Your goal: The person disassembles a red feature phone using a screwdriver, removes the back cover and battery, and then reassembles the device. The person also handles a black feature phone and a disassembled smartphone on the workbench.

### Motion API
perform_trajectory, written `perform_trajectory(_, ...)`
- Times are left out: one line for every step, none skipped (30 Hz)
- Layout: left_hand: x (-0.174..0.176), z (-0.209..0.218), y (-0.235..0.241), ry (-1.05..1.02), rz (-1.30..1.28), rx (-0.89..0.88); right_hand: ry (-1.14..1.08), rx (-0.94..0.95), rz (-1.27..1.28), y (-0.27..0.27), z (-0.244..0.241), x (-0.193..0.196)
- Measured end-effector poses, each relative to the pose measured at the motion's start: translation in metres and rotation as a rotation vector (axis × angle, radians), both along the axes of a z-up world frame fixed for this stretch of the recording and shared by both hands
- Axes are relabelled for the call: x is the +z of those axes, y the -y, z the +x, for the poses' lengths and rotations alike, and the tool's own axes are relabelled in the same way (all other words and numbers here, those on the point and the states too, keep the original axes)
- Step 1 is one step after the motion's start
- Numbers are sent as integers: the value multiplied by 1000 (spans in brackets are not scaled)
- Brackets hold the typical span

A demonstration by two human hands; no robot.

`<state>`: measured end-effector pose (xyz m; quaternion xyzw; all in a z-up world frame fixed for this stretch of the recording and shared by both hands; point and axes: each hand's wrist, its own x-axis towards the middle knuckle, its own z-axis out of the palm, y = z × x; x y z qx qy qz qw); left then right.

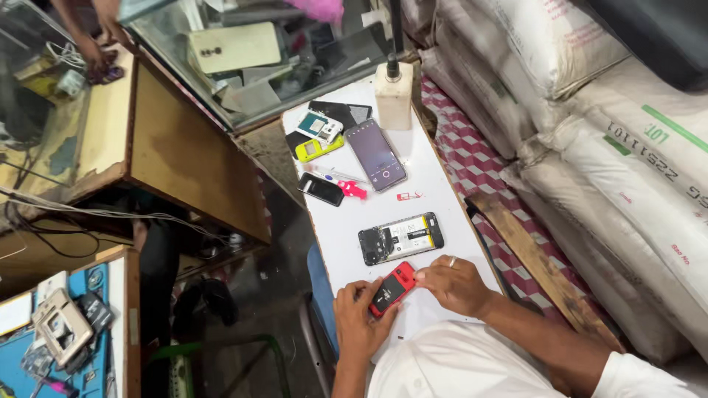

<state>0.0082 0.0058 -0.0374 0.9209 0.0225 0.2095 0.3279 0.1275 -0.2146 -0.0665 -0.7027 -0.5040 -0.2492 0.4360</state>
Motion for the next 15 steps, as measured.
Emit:
perform_trajectory(7,3,0,-25,-3,1,14,2,5,-3,5,6)
perform_trajectory(13,2,2,-50,-5,6,29,6,11,-4,4,12)
perform_trajectory(17,1,3,-63,-9,7,35,4,8,-2,-2,18)
perform_trajectory(20,2,4,-71,-10,11,47,5,7,-3,-3,24)
perform_trajectory(22,2,5,-78,-12,15,60,5,6,-3,-5,30)
perform_trajectory(24,2,5,-75,-13,12,62,12,14,-5,-5,34)
perform_trajectory(24,1,5,-72,-14,9,65,19,23,-5,-5,38)
perform_trajectory(25,2,4,-64,-11,5,74,26,35,-7,-4,40)
perform_trajectory(26,1,4,-60,-14,3,71,44,21,-6,-4,42)
perform_trajectory(26,1,5,-51,-15,1,73,62,8,-5,-4,43)
perform_trajectory(27,0,5,-43,-16,-2,76,79,-5,-3,-4,43)
perform_trajectory(28,0,5,-43,-17,-4,68,56,3,-4,-3,42)
perform_trajectory(28,0,5,-44,-17,-5,59,33,12,-4,-4,40)
perform_trajectory(28,-1,5,-46,-20,-5,48,13,19,-5,-6,38)
perform_trajectory(29,-2,5,-48,-24,-6,53,0,20,-6,-7,36)
